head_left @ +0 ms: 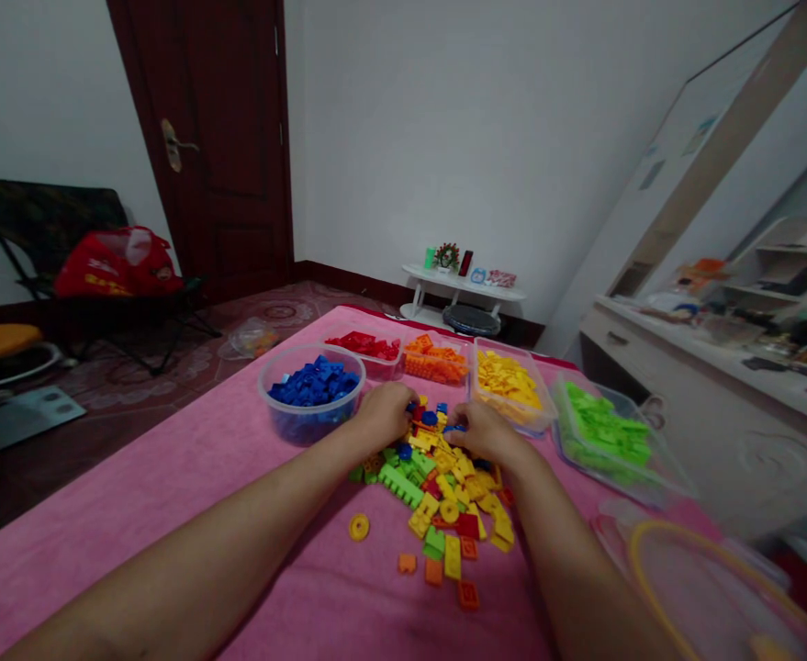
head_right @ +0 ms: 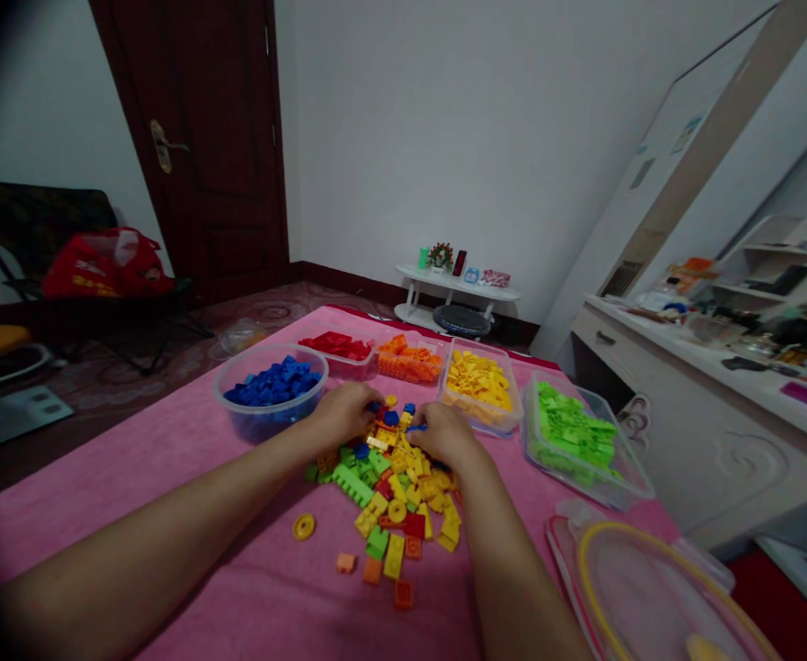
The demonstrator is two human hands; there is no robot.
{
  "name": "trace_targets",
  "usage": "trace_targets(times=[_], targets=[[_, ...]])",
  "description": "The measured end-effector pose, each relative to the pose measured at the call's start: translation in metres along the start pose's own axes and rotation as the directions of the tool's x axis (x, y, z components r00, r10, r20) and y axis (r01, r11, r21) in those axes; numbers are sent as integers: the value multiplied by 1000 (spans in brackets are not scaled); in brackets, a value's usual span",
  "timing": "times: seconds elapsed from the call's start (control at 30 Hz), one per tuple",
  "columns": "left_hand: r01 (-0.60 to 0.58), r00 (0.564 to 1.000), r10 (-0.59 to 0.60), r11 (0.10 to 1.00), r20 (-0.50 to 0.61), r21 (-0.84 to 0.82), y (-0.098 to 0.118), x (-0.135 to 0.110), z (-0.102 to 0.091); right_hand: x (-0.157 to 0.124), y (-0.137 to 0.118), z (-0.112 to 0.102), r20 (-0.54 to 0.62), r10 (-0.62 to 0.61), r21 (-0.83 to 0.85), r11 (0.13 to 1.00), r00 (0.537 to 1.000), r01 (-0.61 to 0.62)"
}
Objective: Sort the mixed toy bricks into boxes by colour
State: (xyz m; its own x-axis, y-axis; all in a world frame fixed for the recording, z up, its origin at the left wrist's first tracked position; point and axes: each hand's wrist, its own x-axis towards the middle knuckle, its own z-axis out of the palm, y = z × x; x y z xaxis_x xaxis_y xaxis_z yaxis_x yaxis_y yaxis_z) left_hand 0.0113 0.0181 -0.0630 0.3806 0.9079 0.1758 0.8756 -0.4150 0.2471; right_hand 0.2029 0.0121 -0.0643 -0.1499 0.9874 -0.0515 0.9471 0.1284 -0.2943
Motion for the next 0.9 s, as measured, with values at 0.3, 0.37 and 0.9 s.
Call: trace_targets(times=[0.3, 0.37, 0.9], targets=[[25, 999, -27, 997, 32, 80, 4, -9, -8, -7, -6, -18, -208, 27, 45, 999, 978, -18], [15, 1000, -15, 999, 5, 47, 3, -8, -9, -9, -7, -26, -252, 21, 117, 993, 967, 9], [176, 984, -92, 323, 155, -930, 15, 1, -18, -23, -38, -49, -426, 9, 674, 670, 905, 311]])
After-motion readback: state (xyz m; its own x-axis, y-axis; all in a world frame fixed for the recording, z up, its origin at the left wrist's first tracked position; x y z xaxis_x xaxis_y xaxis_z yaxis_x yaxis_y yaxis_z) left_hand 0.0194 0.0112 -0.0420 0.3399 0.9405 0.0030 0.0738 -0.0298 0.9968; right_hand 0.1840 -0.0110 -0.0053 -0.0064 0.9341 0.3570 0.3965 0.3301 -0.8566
